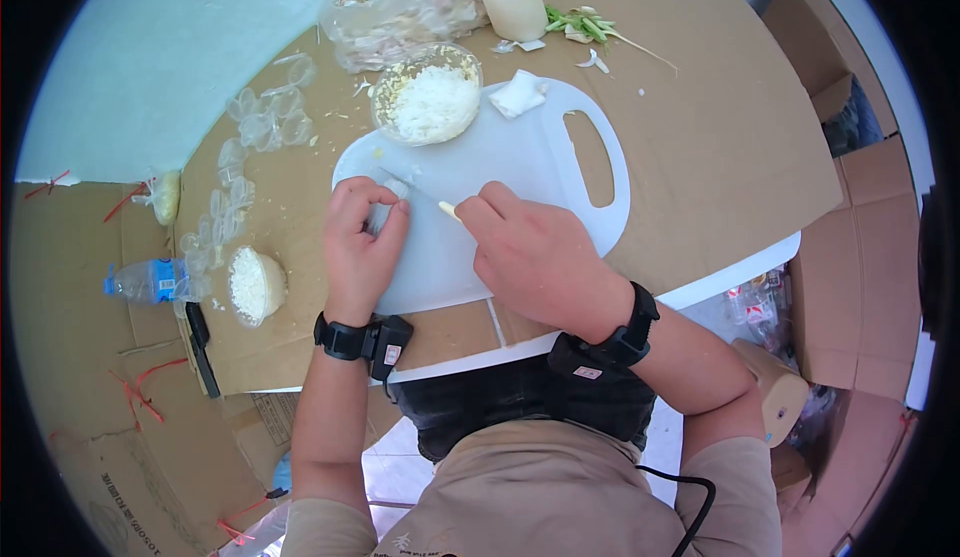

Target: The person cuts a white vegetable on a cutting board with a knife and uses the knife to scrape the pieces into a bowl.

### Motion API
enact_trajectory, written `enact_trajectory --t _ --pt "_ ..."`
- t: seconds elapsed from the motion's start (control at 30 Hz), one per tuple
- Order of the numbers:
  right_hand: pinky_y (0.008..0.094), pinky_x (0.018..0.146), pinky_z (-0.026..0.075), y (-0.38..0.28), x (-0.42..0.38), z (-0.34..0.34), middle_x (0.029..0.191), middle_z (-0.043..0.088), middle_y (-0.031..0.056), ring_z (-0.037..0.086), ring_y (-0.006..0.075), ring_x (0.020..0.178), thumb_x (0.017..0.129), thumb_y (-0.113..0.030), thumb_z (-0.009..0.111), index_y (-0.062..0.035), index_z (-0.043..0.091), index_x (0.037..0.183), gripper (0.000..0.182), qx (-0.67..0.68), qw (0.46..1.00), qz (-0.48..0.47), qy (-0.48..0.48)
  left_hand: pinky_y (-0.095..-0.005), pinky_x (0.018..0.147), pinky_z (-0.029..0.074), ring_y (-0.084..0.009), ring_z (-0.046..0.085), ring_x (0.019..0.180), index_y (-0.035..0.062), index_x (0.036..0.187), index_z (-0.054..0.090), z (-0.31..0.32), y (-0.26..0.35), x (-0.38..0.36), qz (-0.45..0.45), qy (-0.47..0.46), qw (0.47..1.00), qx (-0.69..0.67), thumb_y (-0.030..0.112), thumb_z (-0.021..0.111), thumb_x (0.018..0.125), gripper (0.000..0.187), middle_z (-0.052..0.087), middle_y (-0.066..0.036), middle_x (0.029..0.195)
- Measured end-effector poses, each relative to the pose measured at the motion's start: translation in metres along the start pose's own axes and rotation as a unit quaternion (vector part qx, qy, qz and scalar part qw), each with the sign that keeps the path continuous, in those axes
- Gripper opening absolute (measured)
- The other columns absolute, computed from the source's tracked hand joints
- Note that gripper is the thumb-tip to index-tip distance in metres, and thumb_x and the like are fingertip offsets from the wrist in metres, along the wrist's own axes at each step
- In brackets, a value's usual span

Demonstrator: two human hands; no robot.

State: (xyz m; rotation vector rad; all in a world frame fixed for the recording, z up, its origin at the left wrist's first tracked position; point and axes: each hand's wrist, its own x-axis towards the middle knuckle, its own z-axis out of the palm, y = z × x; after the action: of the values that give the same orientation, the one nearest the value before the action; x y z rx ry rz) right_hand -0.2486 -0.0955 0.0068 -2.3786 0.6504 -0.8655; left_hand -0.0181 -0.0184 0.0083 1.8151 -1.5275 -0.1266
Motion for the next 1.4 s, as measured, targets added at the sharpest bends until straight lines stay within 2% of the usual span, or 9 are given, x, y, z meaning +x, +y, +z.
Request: enact_trajectory --t 0.27,0.37,0.73,0.97,1.03,1.4 --pt "0.0429 0.060 0.054 -0.0007 0.0004 0.0002 0.094 0.057 0.0120 0.067 0.0308 0.069 0.084 -0.001 0.069 -0.0055 0.055 0.102 0.022 -0.002 1.000 0.006 -0.003 -0.0399 0.085 0.055 -0.0319 0.069 0.097 0.0032 0.098 0.070 0.0020 0.0027 0.0023 0.025 -0.002 0.999 0.028 0.004 0.080 0.089 0.014 0.068 -0.014 0.106" --pt "0.0428 0.059 0.053 -0.0014 0.0011 0.0013 0.094 0.056 0.0116 0.067 0.0302 0.068 0.084 -0.001 0.069 -0.0055 0.055 0.101 0.022 0.010 1.000 -0.003 0.027 -0.0407 0.085 0.055 -0.0333 0.068 0.096 0.0024 0.097 0.069 0.0024 0.0039 0.0038 0.036 -0.002 0.999 0.035 0.003 0.079 0.089 0.013 0.068 -0.015 0.105" --pt "0.0376 0.053 0.050 -0.0081 -0.0039 0.0007 0.090 0.052 0.0091 0.063 0.0233 0.061 0.086 -0.006 0.068 -0.0078 0.054 0.098 0.019 -0.041 0.998 -0.036 0.005 -0.0428 0.085 0.054 -0.0363 0.066 0.096 0.0021 0.094 0.064 0.0030 0.0029 0.0076 0.044 -0.022 0.997 0.060 0.001 0.076 0.086 0.014 0.066 -0.015 0.101" --pt "0.0396 0.055 0.052 -0.0066 0.0025 0.0035 0.093 0.054 0.0098 0.065 0.0259 0.065 0.085 -0.004 0.069 -0.0068 0.055 0.102 0.022 -0.017 0.999 -0.036 -0.023 -0.0427 0.084 0.055 -0.0361 0.066 0.095 0.0017 0.095 0.065 0.0045 0.0016 0.0067 0.049 -0.010 0.998 0.045 0.001 0.076 0.086 0.014 0.067 -0.015 0.101" --pt "0.0438 0.059 0.051 -0.0072 0.0052 0.0047 0.093 0.054 0.0110 0.064 0.0307 0.068 0.081 0.001 0.067 -0.0062 0.055 0.101 0.024 0.011 1.000 -0.018 -0.021 -0.0424 0.084 0.055 -0.0356 0.067 0.094 0.0017 0.095 0.066 0.0051 0.0017 0.0070 0.048 -0.010 0.997 0.051 0.001 0.076 0.087 0.014 0.068 -0.015 0.102" --pt "0.0426 0.058 0.053 -0.0020 -0.0019 0.0018 0.094 0.055 0.0121 0.067 0.0298 0.067 0.085 -0.001 0.069 -0.0062 0.055 0.103 0.024 -0.009 0.999 -0.024 -0.029 -0.0404 0.085 0.055 -0.0333 0.068 0.096 0.0014 0.097 0.067 0.0027 0.0018 0.0040 0.021 -0.011 0.999 0.032 0.003 0.078 0.090 0.013 0.069 -0.015 0.104"
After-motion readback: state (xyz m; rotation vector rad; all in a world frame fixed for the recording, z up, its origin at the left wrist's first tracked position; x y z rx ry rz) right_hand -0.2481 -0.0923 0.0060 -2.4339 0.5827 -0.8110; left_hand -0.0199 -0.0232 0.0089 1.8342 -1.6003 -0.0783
